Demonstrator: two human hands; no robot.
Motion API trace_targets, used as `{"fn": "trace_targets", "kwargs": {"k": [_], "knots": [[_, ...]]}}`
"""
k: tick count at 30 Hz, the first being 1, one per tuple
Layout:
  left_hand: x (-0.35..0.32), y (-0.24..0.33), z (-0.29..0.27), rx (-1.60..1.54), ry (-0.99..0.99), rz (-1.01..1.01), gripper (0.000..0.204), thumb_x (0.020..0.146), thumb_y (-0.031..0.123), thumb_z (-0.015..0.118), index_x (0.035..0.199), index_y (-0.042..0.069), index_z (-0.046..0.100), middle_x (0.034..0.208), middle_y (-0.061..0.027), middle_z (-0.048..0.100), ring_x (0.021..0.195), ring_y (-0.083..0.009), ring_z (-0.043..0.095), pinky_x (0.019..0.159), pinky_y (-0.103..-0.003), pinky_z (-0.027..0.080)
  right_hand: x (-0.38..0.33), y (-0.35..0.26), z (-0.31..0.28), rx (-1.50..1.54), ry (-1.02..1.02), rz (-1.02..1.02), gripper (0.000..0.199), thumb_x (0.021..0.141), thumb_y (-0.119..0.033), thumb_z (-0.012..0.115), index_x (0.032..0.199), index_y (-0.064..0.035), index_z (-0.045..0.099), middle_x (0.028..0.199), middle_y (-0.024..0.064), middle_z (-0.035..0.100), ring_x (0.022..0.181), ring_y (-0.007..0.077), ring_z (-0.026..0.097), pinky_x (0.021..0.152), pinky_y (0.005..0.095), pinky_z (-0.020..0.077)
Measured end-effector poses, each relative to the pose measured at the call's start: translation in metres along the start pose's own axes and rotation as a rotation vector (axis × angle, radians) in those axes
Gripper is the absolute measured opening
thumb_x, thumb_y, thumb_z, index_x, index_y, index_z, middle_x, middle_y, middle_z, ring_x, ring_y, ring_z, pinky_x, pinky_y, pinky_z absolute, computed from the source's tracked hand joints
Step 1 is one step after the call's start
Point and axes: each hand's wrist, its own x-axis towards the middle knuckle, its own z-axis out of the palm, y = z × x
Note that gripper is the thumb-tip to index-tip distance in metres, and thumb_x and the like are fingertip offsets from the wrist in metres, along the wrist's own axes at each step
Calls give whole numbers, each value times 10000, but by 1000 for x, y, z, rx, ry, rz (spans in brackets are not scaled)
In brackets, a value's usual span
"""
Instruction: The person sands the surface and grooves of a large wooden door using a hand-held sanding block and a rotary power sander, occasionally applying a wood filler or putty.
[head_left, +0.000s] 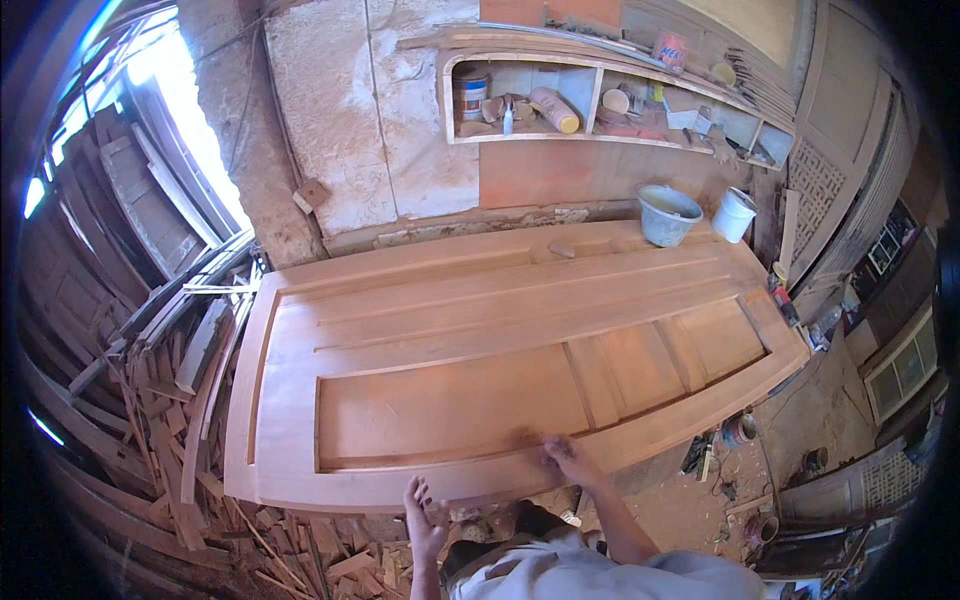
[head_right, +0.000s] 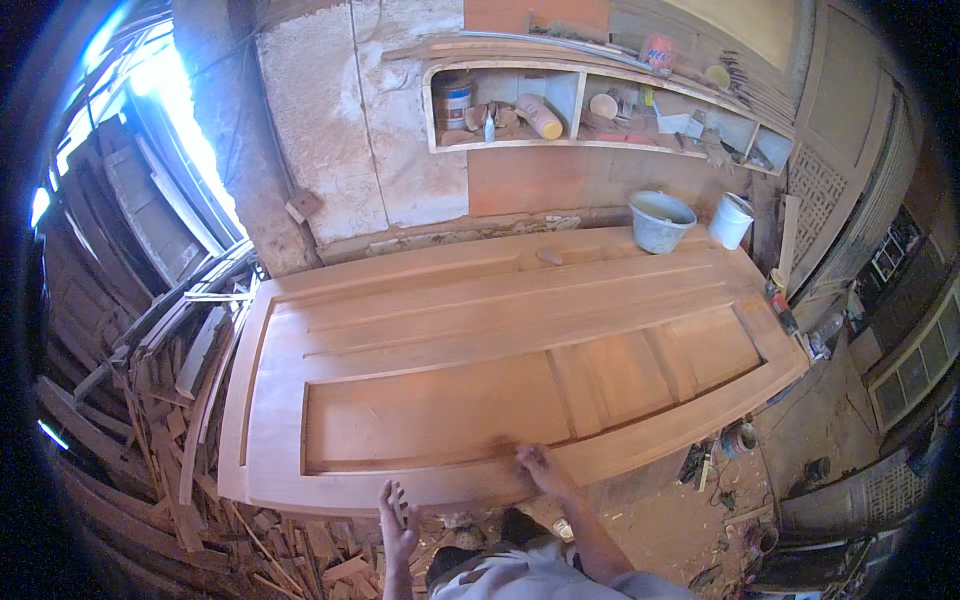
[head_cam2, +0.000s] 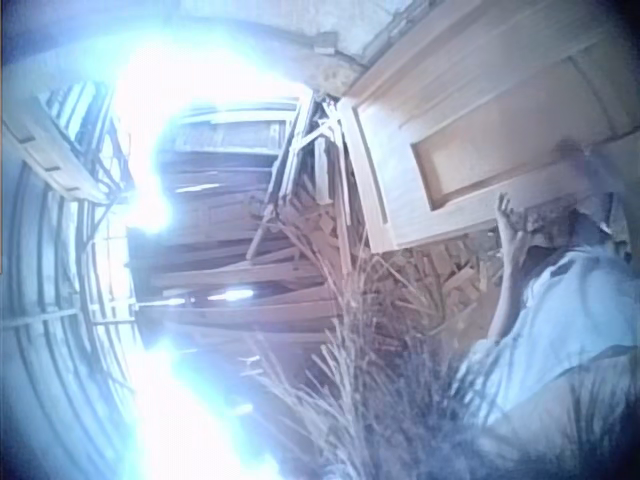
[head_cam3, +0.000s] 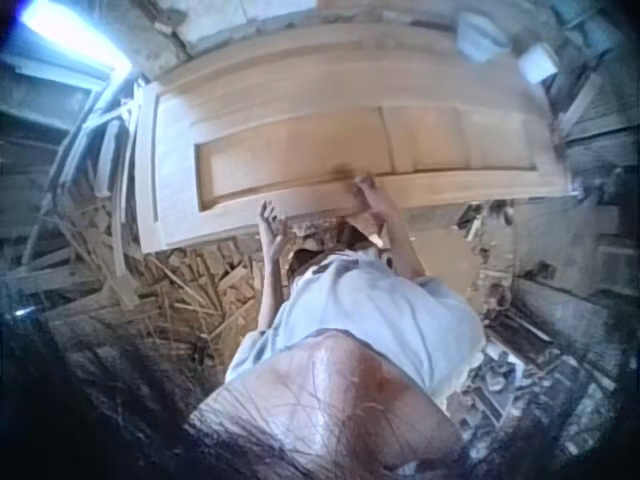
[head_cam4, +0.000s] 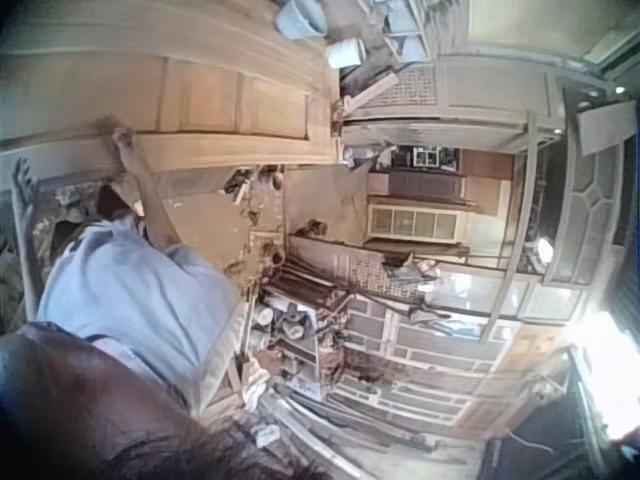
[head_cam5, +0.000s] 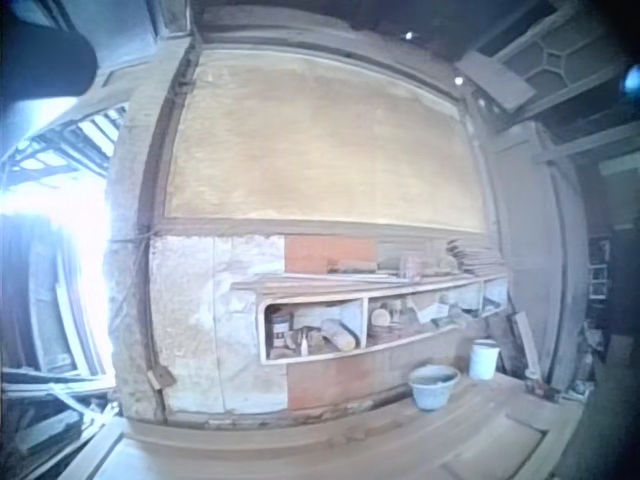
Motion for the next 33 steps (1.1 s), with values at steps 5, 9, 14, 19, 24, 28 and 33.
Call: {"fn": "trace_targets", "kwargs": {"k": [5,9,14,19,24,28,33], "knots": [[32,-41,63,197,57,196,691,857,91,665,1434,-43,310,1349,-260,423,1286,-400,422,1106,-461,337,114,-79,-50,-215,236,-228,304,973,-221,614,1198,-22,569,991,55,646,903,136,611,811,305,491],[56,-56,107,423,142,252,740,852,215,700,1430,-50,321,1379,-310,392,1297,-459,386,1091,-505,335,250,-219,-92,-312,385,-538,312,954,-271,639,1137,-22,604,991,85,661,868,133,612,764,302,510],[66,-75,137,604,301,170,694,867,305,674,1397,-46,396,1358,-292,445,1230,-474,452,1055,-537,366,431,-389,-110,-790,697,-853,243,888,-184,677,1007,24,633,896,203,661,891,276,667,738,342,529],[66,-71,150,642,279,76,615,892,192,676,1399,-42,417,1345,-284,481,1257,-444,462,1048,-488,395,569,-481,-133,-924,752,-694,230,928,-148,521,1039,26,622,946,246,677,861,369,693,786,478,537],[62,-77,144,737,261,72,632,880,196,683,1402,-41,417,1351,-294,476,1245,-471,459,1046,-517,382,634,-497,-119,-1092,694,-671,255,935,-97,451,1100,50,579,1011,278,675,955,402,684,833,499,551],[74,-51,147,769,235,65,613,876,207,685,1384,-37,444,1329,-284,496,1221,-467,475,1023,-519,394,643,-508,-123,-1128,698,-611,240,965,-121,419,1087,15,574,988,259,687,985,390,682,836,504,555],[59,-78,138,753,242,-22,589,871,221,688,1360,-29,475,1291,-268,528,1197,-462,489,1006,-526,403,625,-520,-100,-1125,834,-725,267,936,-147,482,1128,23,559,1019,260,677,999,413,667,858,509,544]]}}
